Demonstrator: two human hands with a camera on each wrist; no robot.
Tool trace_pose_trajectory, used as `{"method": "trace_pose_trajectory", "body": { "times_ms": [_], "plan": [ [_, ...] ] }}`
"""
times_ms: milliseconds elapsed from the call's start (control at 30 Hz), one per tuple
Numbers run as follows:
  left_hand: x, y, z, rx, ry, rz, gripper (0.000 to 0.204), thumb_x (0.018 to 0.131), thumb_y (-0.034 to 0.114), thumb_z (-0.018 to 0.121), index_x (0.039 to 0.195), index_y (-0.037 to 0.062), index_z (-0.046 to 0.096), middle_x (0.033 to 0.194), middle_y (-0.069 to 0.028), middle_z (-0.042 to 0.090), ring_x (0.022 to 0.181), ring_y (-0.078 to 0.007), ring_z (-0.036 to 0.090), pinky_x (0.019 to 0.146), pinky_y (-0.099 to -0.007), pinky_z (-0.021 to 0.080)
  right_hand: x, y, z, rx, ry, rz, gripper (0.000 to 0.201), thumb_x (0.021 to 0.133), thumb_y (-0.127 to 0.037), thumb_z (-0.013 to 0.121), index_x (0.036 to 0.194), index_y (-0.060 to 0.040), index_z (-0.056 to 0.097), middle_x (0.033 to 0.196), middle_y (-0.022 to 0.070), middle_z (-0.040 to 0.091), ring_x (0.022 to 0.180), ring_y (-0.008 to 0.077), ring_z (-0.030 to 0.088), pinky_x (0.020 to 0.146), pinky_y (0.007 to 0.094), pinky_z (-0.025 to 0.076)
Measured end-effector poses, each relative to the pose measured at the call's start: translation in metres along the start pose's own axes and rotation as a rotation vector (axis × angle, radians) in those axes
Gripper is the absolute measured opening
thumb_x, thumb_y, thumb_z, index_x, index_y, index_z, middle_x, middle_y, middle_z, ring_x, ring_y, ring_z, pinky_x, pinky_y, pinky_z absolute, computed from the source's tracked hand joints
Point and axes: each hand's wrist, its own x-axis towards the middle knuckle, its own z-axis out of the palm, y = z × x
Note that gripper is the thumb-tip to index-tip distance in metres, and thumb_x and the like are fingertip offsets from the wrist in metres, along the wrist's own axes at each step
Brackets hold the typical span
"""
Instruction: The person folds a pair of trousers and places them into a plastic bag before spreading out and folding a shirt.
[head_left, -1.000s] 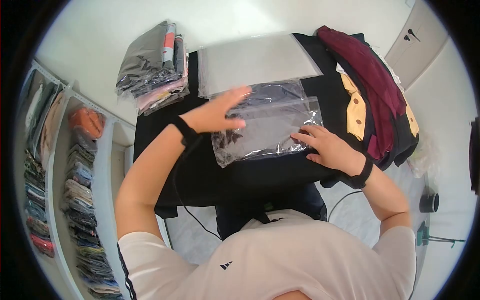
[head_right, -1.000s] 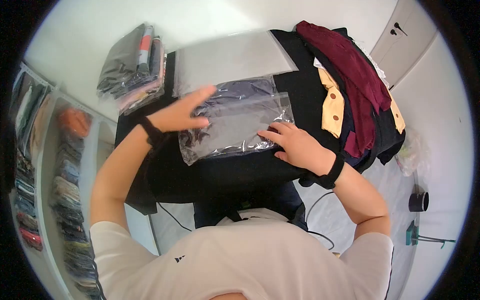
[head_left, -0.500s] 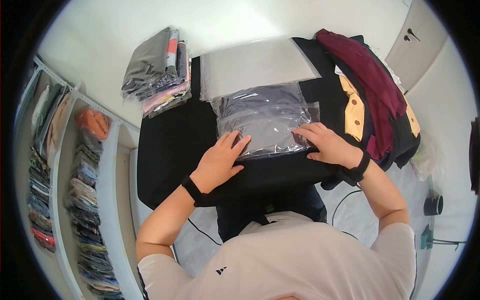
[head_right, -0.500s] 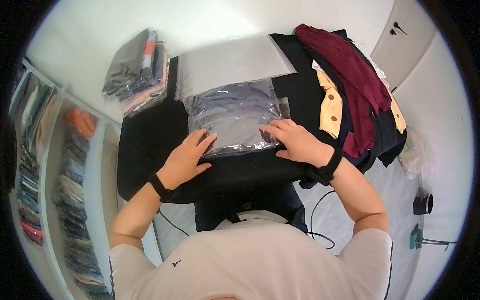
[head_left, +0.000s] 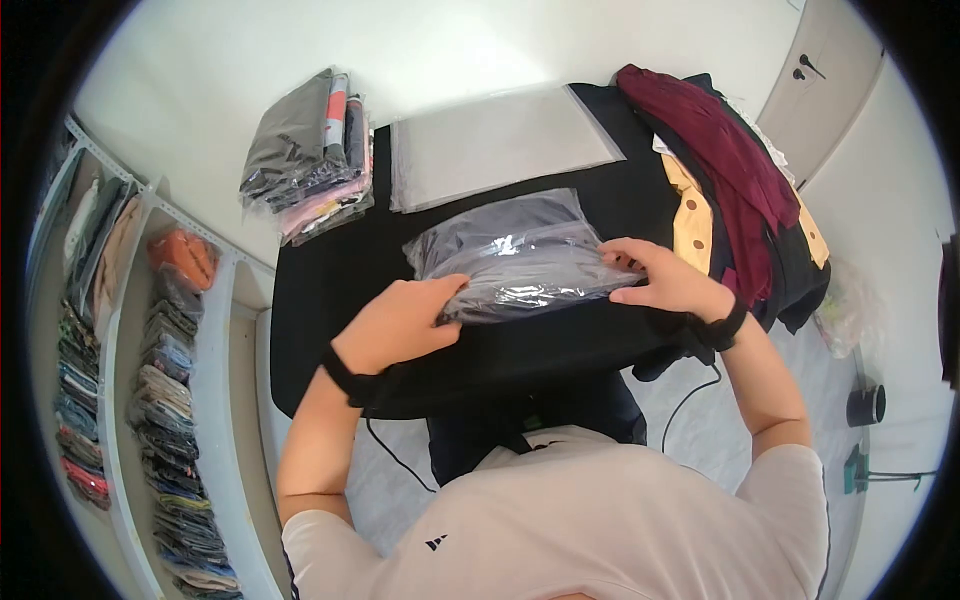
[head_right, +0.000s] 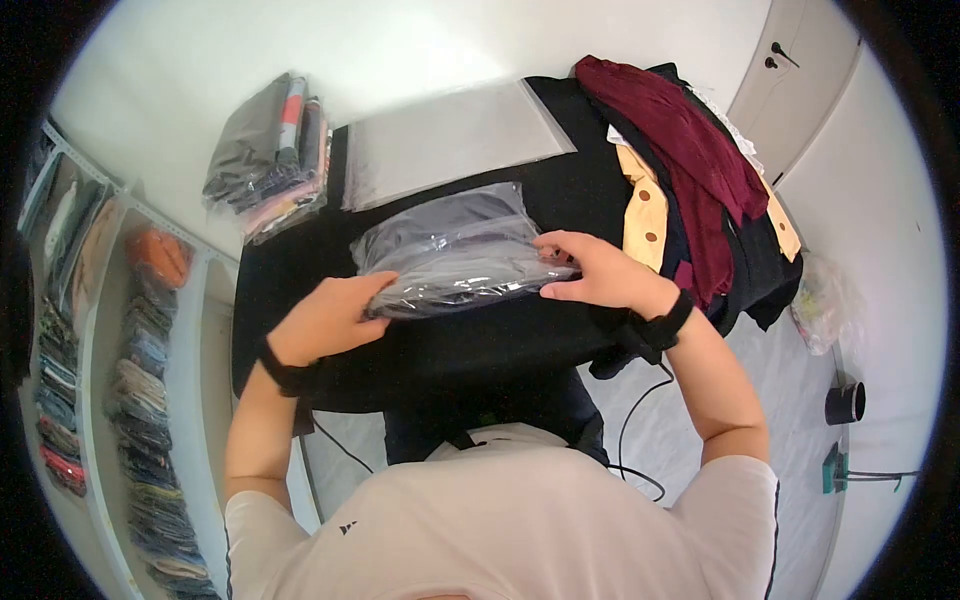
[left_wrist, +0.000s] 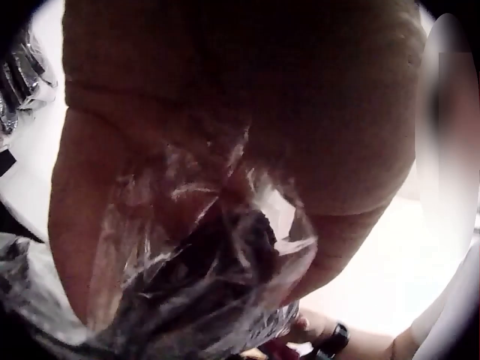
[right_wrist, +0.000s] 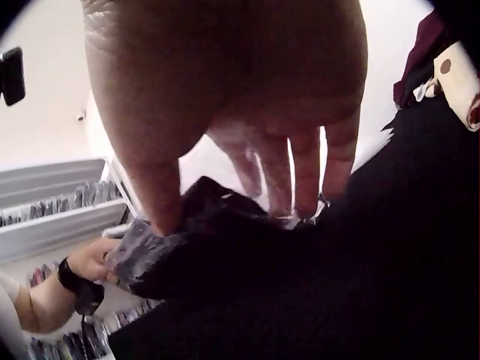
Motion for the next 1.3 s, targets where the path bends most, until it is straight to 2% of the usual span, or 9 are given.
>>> {"method": "trace_pose_trajectory", "body": {
  "times_ms": [67,133,233,467,567,700,900,1100,1300],
  "plan": [
    [-0.004,0.012,-0.027,-0.129,-0.117,-0.129,0.047,0.071,0.015,0.066,0.114,-0.0002,0.058,0.084,-0.0217,0.064,0.072,-0.0354,0.063,0.066,-0.0368,0.051,-0.009,-0.013,-0.015,0.03,-0.055,-0.125,0.06,0.072,-0.025,0.077,0.123,-0.0023,0.055,0.123,0.013,0.055,0.117,0.0257,0.049,0.101,0.0358,0.037],
    [-0.009,0.008,-0.043,-0.396,-0.114,-0.216,0.041,0.073,0.012,0.065,0.111,-0.0013,0.06,0.071,-0.0136,0.062,0.058,-0.0187,0.059,0.059,-0.0282,0.048,-0.009,-0.017,-0.014,0.045,-0.006,-0.244,0.06,0.07,-0.031,0.078,0.119,-0.0016,0.059,0.123,0.0117,0.056,0.122,0.0248,0.046,0.104,0.0354,0.034],
    [-0.01,0.0,-0.06,-0.644,-0.066,-0.268,0.034,0.075,0.004,0.062,0.108,-0.0037,0.06,0.082,-0.0024,0.062,0.072,-0.0079,0.056,0.064,-0.0239,0.047,0.001,-0.028,-0.001,0.232,0.028,-0.15,0.061,0.072,-0.013,0.079,0.126,-0.0031,0.054,0.124,0.0079,0.058,0.119,0.0201,0.051,0.1,0.0334,0.04],
    [-0.005,-0.044,-0.05,-0.733,0.284,-0.19,0.051,0.087,0.027,0.059,0.127,-0.0025,0.049,0.119,-0.0073,0.056,0.107,-0.0137,0.051,0.094,-0.0264,0.038,0.052,-0.009,0.018,0.355,0.14,-0.023,0.027,0.086,-0.019,0.07,0.103,0.0013,0.066,0.091,0.0041,0.069,0.084,0.0097,0.061,0.081,0.026,0.047],
    [-0.015,-0.082,-0.015,-1.268,0.436,-0.109,0.07,0.092,0.052,0.049,0.138,0.0016,0.035,0.128,-0.0054,0.051,0.11,-0.0148,0.049,0.094,-0.0308,0.038,0.061,-0.011,0.015,0.383,0.156,-0.018,0.027,0.086,-0.019,0.069,0.103,0.0005,0.066,0.093,0.0032,0.068,0.085,0.0093,0.06,0.081,0.0256,0.047],
    [-0.017,-0.071,0.004,-1.044,0.195,-0.072,0.052,0.089,0.014,0.061,0.135,0.0,0.041,0.127,-0.0037,0.052,0.115,-0.0134,0.05,0.096,-0.0271,0.04,0.064,-0.013,0.015,0.451,0.159,-0.025,0.025,0.086,-0.017,0.069,0.104,0.0007,0.065,0.095,0.0025,0.068,0.088,0.0094,0.059,0.082,0.0252,0.046],
    [-0.01,-0.064,0.007,-0.817,0.325,-0.383,0.022,0.088,0.005,0.062,0.108,-0.0019,0.061,0.101,-0.0006,0.065,0.088,-0.0076,0.058,0.079,-0.0254,0.046,0.067,-0.008,0.018,0.47,0.103,0.007,0.025,0.088,-0.013,0.064,0.108,0.0032,0.063,0.098,0.0033,0.067,0.089,0.0094,0.06,0.085,0.0259,0.046],
    [-0.009,-0.057,0.004,-1.238,0.362,-0.496,0.015,0.091,0.018,0.062,0.094,0.0035,0.063,0.087,-0.0002,0.066,0.076,-0.0068,0.059,0.07,-0.0231,0.047,0.056,-0.029,0.012,0.767,0.084,0.127,0.029,0.093,-0.022,0.06,0.109,0.002,0.06,0.097,0.0035,0.066,0.087,0.0092,0.061,0.081,0.0253,0.048],
    [-0.026,-0.089,0.063,-1.301,0.125,-0.859,0.033,0.085,0.034,0.07,0.071,0.0152,0.046,0.058,0.0087,0.037,0.046,-0.0048,0.031,0.044,-0.0217,0.026,0.048,0.024,0.033,1.056,-0.055,0.532,0.035,0.098,-0.034,0.048,0.11,-0.0013,0.055,0.09,0.0058,0.064,0.078,0.0142,0.063,0.071,0.0282,0.051]
  ]
}}
